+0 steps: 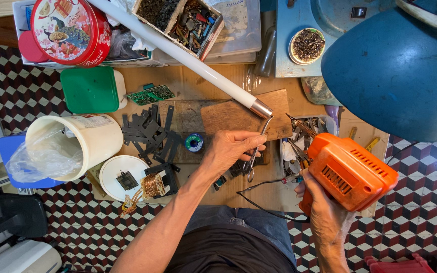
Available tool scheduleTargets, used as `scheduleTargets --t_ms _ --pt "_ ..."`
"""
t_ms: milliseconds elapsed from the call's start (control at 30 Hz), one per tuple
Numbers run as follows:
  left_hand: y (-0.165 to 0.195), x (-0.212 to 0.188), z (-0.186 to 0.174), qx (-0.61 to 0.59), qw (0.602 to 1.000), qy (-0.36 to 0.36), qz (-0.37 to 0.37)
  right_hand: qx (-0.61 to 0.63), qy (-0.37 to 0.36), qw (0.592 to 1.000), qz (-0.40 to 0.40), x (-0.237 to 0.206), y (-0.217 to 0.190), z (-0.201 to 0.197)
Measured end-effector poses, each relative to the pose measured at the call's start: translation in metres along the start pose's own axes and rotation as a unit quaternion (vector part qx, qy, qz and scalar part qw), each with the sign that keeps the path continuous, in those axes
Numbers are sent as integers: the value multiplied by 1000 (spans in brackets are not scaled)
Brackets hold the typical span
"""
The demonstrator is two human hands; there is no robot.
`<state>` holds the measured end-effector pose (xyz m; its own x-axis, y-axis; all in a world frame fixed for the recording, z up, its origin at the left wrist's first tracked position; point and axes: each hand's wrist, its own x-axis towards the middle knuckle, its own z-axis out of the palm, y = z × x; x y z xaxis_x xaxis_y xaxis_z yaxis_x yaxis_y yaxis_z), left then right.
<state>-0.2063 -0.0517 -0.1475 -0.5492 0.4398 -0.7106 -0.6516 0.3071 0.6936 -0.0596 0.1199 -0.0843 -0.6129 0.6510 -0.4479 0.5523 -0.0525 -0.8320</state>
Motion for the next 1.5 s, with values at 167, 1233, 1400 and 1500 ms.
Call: scheduleTargets --t_ms 167,1233,1400,1500 --pt "0 0 1 -1 1000 -3 3 -6 2 1000 21 -1 -1 -1" --pt "-4 3 0 -16 1000 -8 2 11 4 1000 7 2 3 -2" --pt "-1 4 2 -8 1000 -3 -5 -2 -2 999 41 4 9 -7" --pt "4 3 3 -7 1000 0 -9 -5 1 1000 29 7 16 -9"
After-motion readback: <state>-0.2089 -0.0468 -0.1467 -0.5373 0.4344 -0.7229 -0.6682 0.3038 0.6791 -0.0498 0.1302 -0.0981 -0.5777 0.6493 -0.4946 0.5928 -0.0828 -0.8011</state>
